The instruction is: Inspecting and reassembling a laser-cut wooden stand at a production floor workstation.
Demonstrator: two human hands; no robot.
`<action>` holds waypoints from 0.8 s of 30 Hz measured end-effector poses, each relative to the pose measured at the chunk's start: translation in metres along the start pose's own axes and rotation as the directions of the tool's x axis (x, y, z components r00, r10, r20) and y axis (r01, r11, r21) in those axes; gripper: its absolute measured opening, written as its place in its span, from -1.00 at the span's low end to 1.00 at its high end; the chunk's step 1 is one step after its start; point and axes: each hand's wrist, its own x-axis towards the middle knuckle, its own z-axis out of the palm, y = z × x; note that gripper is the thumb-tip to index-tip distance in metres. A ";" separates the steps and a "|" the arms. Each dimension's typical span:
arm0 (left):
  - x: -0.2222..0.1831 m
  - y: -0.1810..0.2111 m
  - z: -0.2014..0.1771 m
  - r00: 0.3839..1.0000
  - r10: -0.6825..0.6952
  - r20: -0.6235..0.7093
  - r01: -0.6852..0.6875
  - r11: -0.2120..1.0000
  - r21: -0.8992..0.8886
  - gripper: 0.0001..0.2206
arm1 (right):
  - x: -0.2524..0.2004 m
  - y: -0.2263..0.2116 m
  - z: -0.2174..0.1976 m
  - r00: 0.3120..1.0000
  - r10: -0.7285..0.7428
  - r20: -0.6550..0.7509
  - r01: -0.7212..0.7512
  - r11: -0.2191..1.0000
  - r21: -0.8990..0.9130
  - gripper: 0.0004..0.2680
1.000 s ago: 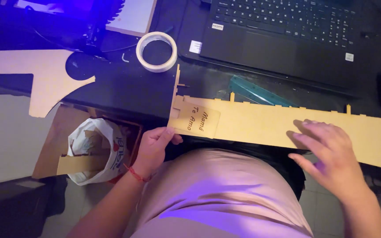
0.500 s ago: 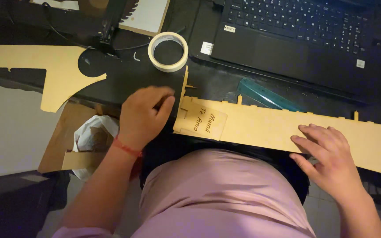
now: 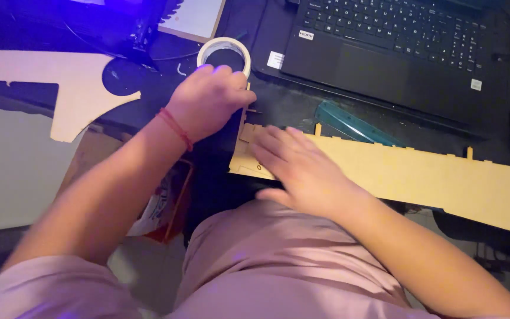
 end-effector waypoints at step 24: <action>0.074 -0.020 -0.023 0.722 0.310 0.618 -0.316 0.943 -0.103 -0.75 | 0.032 0.009 0.041 0.992 0.017 -0.123 -0.017 1.000 -0.001 -0.39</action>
